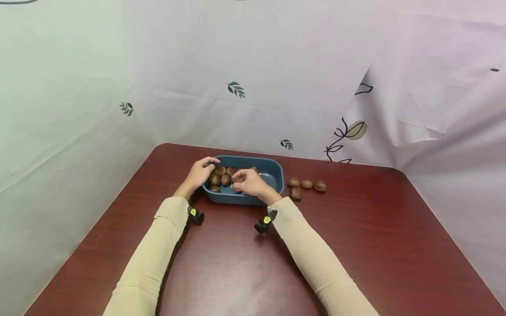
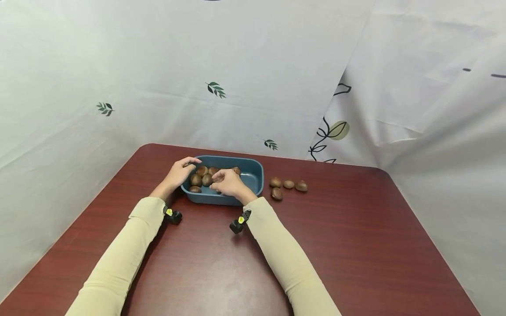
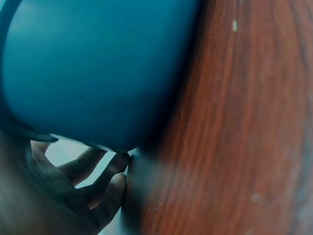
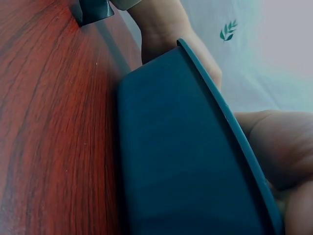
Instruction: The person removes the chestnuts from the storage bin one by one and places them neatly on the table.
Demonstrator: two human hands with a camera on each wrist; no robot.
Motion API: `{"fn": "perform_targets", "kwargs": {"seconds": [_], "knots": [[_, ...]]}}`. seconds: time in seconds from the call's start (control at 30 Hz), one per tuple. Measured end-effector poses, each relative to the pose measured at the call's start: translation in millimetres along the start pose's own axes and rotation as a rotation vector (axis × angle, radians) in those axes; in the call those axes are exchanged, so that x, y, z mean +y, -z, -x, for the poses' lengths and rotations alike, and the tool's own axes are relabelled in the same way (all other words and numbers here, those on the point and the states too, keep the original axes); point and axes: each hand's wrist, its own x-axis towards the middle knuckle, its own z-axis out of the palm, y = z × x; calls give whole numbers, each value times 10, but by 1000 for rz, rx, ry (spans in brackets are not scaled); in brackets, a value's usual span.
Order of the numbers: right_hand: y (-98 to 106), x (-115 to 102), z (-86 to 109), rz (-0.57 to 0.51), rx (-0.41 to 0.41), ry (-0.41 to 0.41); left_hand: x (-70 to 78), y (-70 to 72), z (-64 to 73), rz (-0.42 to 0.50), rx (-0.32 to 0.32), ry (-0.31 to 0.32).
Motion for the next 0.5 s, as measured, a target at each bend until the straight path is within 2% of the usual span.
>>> {"fn": "perform_targets", "kwargs": {"seconds": [0.13,0.5], "knots": [[2,2,-8,-25,24,-1,9,3,10,-5,0,-6],[-8,-44,29,-33,238,-103,12,9,13,6,-6,-13]]}}
